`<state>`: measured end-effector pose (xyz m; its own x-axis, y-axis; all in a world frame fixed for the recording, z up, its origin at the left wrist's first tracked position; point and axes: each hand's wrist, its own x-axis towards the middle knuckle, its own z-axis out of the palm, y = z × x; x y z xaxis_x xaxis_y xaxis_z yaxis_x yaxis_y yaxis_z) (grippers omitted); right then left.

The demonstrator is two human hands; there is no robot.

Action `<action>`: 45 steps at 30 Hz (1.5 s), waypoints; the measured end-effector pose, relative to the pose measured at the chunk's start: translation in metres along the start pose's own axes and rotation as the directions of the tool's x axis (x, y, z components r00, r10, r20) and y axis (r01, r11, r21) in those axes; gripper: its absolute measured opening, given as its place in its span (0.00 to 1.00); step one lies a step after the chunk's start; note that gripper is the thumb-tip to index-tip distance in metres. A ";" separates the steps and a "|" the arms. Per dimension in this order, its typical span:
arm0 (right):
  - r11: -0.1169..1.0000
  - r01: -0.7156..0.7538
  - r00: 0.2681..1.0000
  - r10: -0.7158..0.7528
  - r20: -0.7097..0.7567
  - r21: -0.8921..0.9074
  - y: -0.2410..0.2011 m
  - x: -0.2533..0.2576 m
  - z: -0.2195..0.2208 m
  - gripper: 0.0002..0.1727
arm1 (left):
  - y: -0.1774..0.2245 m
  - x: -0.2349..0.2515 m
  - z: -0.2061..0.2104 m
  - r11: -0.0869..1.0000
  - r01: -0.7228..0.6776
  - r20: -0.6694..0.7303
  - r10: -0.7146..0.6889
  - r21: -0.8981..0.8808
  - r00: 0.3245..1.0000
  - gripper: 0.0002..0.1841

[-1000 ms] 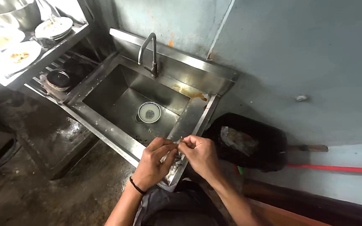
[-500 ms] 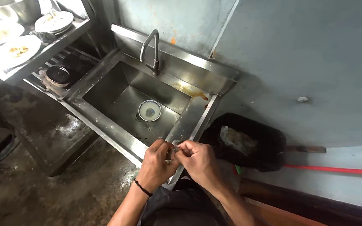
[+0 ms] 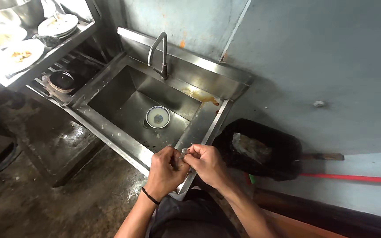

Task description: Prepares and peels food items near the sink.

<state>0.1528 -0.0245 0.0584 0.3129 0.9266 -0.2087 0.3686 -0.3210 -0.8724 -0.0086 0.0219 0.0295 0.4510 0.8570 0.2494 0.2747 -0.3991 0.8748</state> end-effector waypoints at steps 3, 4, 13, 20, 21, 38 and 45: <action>0.976 -0.004 1.000 0.002 0.007 0.220 0.004 0.001 0.003 0.06 | 0.001 0.003 -0.004 0.984 0.071 -0.021 -0.075 -0.166 0.997 0.04; 0.961 -0.003 1.000 0.001 0.008 0.276 0.004 0.000 0.003 0.06 | 0.001 0.004 -0.005 0.971 0.093 -0.015 -0.099 -0.220 0.995 0.03; 0.985 0.054 0.998 -0.052 -0.020 0.165 -0.009 -0.003 -0.005 0.04 | -0.002 0.004 -0.013 0.948 0.052 0.061 -0.034 -0.314 0.998 0.05; 0.952 0.172 0.984 -0.177 0.003 -0.254 -0.020 -0.008 -0.010 0.04 | 0.003 0.005 -0.015 0.987 -0.161 0.016 0.161 0.015 0.987 0.04; 0.947 0.163 0.986 -0.168 0.006 -0.277 -0.022 -0.008 -0.010 0.05 | 0.002 0.005 -0.014 0.985 -0.170 0.012 0.169 0.038 0.985 0.04; 0.996 -0.082 0.995 0.084 -0.045 0.029 -0.012 0.001 -0.012 0.07 | 0.002 0.008 -0.009 0.948 0.073 -0.087 -0.105 -0.309 0.991 0.02; 0.956 0.098 0.989 -0.125 0.083 0.277 -0.004 0.000 -0.011 0.15 | 0.007 0.012 -0.007 0.877 0.057 -0.095 -0.116 -0.478 0.989 0.06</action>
<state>0.1611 -0.0256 0.0671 0.1909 0.9725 -0.1337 0.1402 -0.1618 -0.9768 -0.0071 0.0311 0.0416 0.3331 0.9246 0.1847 -0.1395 -0.1454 0.9795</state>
